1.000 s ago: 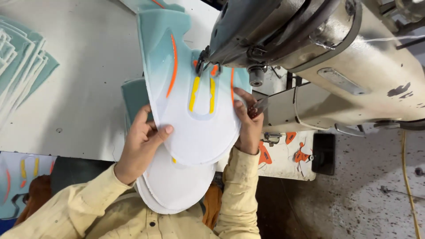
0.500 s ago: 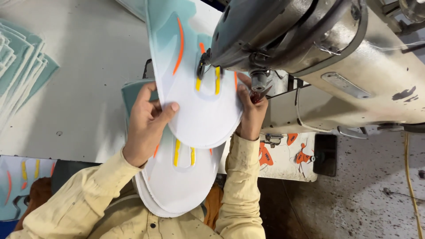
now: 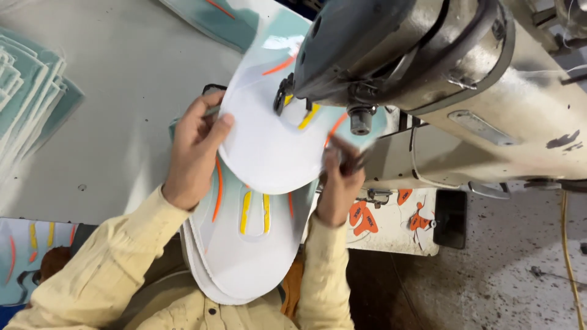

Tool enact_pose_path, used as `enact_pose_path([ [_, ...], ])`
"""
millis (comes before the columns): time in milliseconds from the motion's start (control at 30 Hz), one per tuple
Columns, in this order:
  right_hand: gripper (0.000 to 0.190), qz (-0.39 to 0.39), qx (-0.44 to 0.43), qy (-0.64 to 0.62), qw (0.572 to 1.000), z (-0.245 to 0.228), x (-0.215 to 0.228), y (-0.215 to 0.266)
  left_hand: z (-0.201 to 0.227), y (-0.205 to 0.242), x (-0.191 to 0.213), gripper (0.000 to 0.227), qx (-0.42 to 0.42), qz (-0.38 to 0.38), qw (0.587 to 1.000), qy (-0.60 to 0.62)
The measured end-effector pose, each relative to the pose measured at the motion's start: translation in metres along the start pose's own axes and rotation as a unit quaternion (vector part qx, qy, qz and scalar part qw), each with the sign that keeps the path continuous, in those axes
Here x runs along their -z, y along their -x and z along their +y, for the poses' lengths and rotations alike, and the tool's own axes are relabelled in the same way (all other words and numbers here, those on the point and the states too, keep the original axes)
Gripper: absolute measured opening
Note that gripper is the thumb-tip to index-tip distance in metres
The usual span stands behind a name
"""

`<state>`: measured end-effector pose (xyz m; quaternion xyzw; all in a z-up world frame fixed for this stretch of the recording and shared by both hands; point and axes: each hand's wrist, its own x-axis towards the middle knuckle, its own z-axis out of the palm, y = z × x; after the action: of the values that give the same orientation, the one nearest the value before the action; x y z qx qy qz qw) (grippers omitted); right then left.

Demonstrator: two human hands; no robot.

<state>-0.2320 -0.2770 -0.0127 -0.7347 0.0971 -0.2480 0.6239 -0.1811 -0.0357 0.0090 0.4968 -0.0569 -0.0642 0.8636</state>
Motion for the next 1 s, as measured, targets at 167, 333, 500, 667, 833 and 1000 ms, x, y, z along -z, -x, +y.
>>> enact_pose_path([
  [167,0.029,0.065,-0.086,-0.006,0.994,-0.02,-0.017,0.058,-0.019,0.039,-0.013,0.054,-0.009,-0.022,1.0,0.018],
  [333,0.032,-0.053,-0.058,0.083,0.993,-0.036,-0.005,0.092,-0.023,0.042,-0.01,0.05,-0.005,-0.058,0.998,0.009],
  [500,0.015,0.002,0.018,0.121,0.993,-0.075,0.02,0.055,-0.001,0.023,-0.003,0.047,0.031,-0.066,0.997,0.011],
  [667,0.04,-0.08,0.0,0.356,0.931,-0.07,0.022,0.041,0.0,0.014,0.001,0.046,0.059,-0.063,0.994,0.062],
  [833,0.043,-0.039,0.034,0.362,0.931,-0.068,-0.005,0.076,-0.035,0.043,-0.002,0.047,0.086,-0.083,0.992,0.033],
  [1000,0.066,-0.107,-0.03,0.289,0.951,-0.081,-0.013,0.102,-0.029,0.083,0.004,0.049,0.107,-0.086,0.989,-0.048],
])
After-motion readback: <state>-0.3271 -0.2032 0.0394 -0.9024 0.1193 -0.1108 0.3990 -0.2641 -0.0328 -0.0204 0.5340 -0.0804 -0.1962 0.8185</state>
